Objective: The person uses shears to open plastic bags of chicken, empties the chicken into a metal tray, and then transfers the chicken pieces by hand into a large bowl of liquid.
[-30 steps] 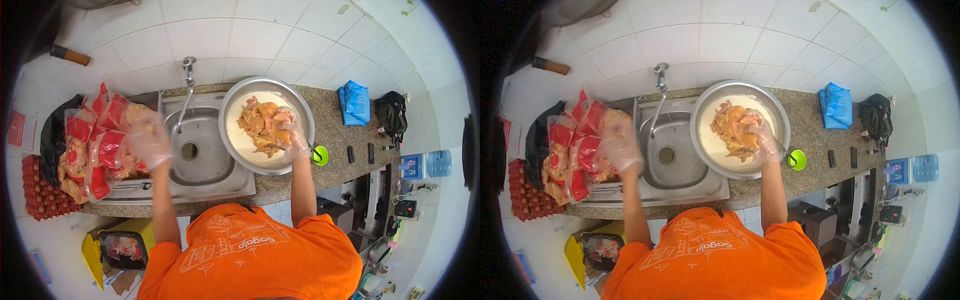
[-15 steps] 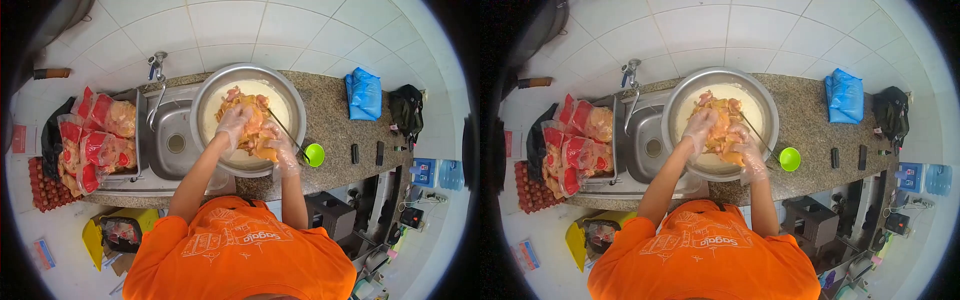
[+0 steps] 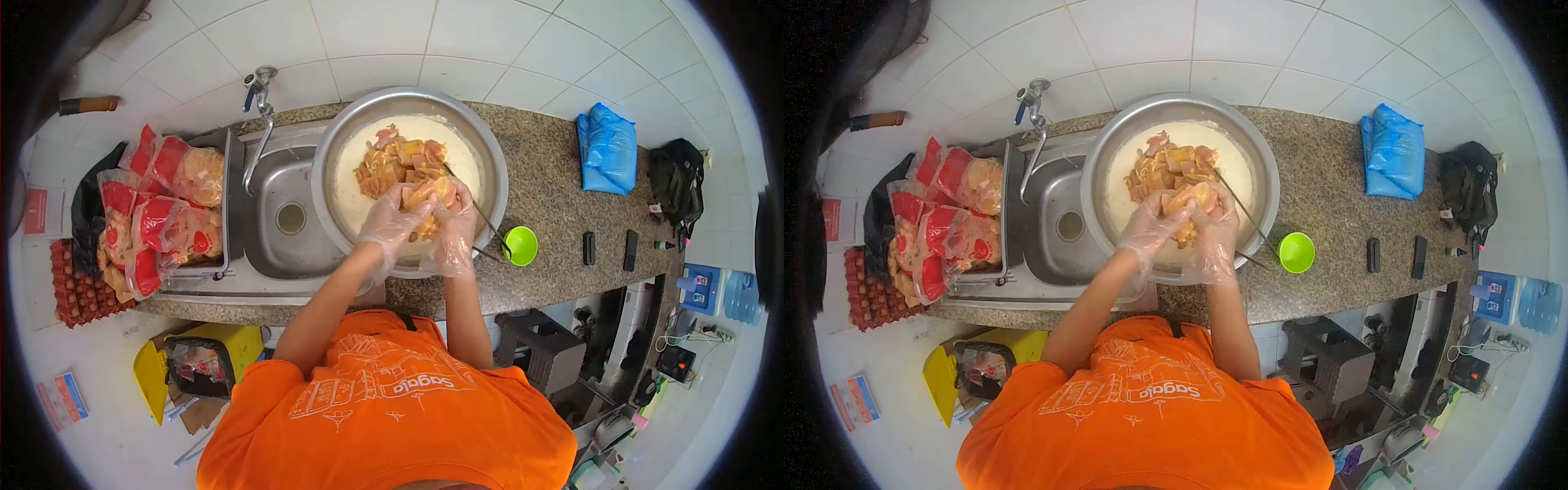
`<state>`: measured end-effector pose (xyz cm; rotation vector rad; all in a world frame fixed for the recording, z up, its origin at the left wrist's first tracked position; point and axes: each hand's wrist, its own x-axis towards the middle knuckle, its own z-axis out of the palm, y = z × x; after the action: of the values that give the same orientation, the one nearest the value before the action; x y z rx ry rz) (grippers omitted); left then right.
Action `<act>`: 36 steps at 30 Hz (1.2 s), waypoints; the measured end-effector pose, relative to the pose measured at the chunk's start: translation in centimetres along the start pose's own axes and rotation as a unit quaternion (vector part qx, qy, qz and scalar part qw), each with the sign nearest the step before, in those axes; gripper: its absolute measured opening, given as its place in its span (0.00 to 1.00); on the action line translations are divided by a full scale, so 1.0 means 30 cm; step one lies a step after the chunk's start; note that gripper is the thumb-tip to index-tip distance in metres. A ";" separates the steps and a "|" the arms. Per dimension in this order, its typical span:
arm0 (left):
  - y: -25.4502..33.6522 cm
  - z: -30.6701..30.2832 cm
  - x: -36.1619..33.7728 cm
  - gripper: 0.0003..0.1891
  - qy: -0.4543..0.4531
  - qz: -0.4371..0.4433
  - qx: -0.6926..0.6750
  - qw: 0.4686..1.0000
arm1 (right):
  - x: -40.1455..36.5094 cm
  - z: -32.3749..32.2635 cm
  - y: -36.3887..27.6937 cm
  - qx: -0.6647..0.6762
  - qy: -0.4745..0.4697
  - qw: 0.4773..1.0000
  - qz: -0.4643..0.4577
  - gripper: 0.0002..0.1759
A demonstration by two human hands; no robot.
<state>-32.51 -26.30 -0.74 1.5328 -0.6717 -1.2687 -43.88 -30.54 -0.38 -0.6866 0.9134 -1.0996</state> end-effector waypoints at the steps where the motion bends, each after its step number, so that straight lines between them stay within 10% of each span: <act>1: -0.008 0.011 -0.014 0.19 0.038 0.034 0.033 0.998 | 0.001 0.005 0.005 0.000 -0.001 1.000 0.001 0.24; 14: 0.042 -0.162 -0.007 0.11 -0.067 -0.021 -0.367 0.927 | -0.024 0.023 -0.082 -0.120 -0.080 0.987 -0.065 0.07; 21: -0.045 -0.203 0.125 0.17 -0.045 0.014 -0.228 0.973 | 0.038 0.017 -0.120 -0.166 -0.144 0.975 -0.037 0.08; 27: 0.052 -0.162 0.012 0.25 -0.221 -0.055 -0.499 0.836 | 0.047 0.093 -0.156 -0.066 -0.182 0.980 0.036 0.09; 30: -0.020 -0.176 0.102 0.30 -0.160 0.011 -0.428 0.890 | 0.073 0.073 -0.152 -0.137 -0.185 0.973 0.022 0.12; 31: -0.038 -0.210 0.137 0.30 -0.053 0.052 -0.136 0.988 | 0.108 0.022 -0.136 -0.137 -0.182 0.973 0.022 0.12; 32: -0.049 -0.243 0.152 0.31 0.060 0.089 0.171 0.979 | 0.161 -0.059 -0.113 -0.315 -0.171 0.933 0.004 0.15; 33: -0.047 -0.274 0.134 0.31 0.057 0.088 0.171 0.980 | 0.189 -0.111 -0.106 -0.483 -0.155 0.862 -0.012 0.18; 36: 0.018 -0.318 0.073 0.32 0.242 0.196 0.400 0.862 | 0.140 -0.151 -0.131 -0.336 -0.116 0.935 0.006 0.29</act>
<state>-22.79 -25.16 -1.52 2.1214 -1.1734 -0.2336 -48.85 -35.91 -0.36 -1.3401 1.0885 -0.6579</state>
